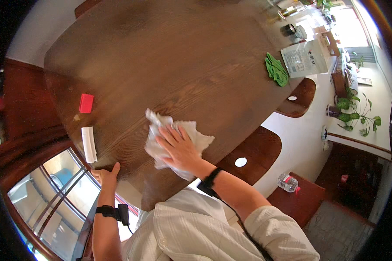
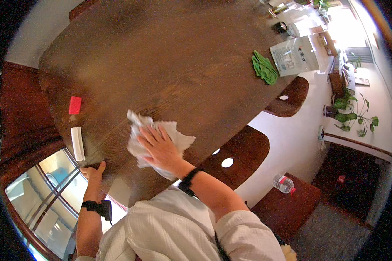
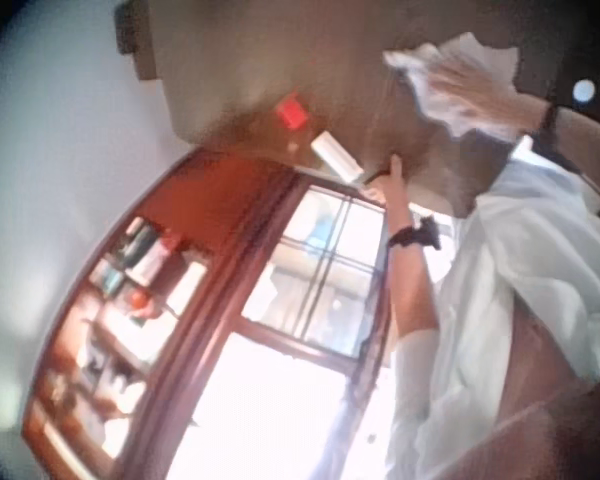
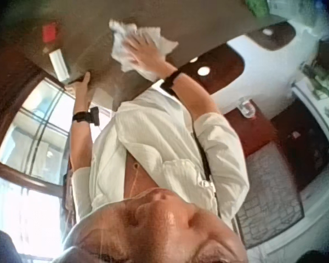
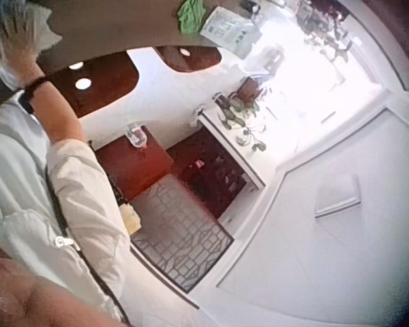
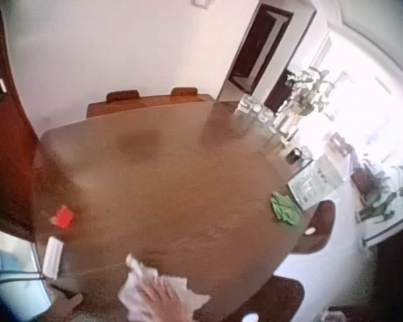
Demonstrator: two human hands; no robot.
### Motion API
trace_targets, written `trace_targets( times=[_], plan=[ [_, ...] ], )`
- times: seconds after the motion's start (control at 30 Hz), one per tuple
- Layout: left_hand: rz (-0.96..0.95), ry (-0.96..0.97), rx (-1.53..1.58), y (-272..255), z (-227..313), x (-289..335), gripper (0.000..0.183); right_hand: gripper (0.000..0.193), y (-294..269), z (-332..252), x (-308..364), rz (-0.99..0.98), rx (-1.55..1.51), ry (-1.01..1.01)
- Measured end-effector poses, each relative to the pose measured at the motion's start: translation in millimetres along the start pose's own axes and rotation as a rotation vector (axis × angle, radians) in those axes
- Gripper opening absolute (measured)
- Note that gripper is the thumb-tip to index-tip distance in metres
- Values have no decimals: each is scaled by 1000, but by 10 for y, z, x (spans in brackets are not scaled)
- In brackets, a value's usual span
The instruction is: The person wipes a wooden table with a green cloth and moves glass cups and bottles. They carry a plastic bag and a bottle into a kitchen and place the bag inside a lower cabinet.
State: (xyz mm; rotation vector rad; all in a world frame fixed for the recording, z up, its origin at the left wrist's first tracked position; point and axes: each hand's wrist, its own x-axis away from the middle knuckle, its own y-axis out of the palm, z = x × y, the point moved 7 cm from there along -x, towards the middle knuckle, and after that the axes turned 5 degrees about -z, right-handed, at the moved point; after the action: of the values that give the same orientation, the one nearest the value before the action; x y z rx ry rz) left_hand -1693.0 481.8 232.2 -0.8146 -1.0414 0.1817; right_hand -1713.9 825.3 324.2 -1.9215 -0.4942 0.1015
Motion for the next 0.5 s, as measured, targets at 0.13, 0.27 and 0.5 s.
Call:
trace_targets(
  times=[0.13, 0.27, 0.5],
  plan=[
    [6, -31, -24, 51, 124, 66, 137, 77, -69, -14, -513, 205, -280, -123],
    [124, -46, -44, -176, -247, -145, 136, 57, -1293, 962, -605, 530, -66, 115],
    [106, -23, -11, 13, -447, -369, 134, 80, -2158, 4701, 980, 500, 145, 1098]
  ],
)
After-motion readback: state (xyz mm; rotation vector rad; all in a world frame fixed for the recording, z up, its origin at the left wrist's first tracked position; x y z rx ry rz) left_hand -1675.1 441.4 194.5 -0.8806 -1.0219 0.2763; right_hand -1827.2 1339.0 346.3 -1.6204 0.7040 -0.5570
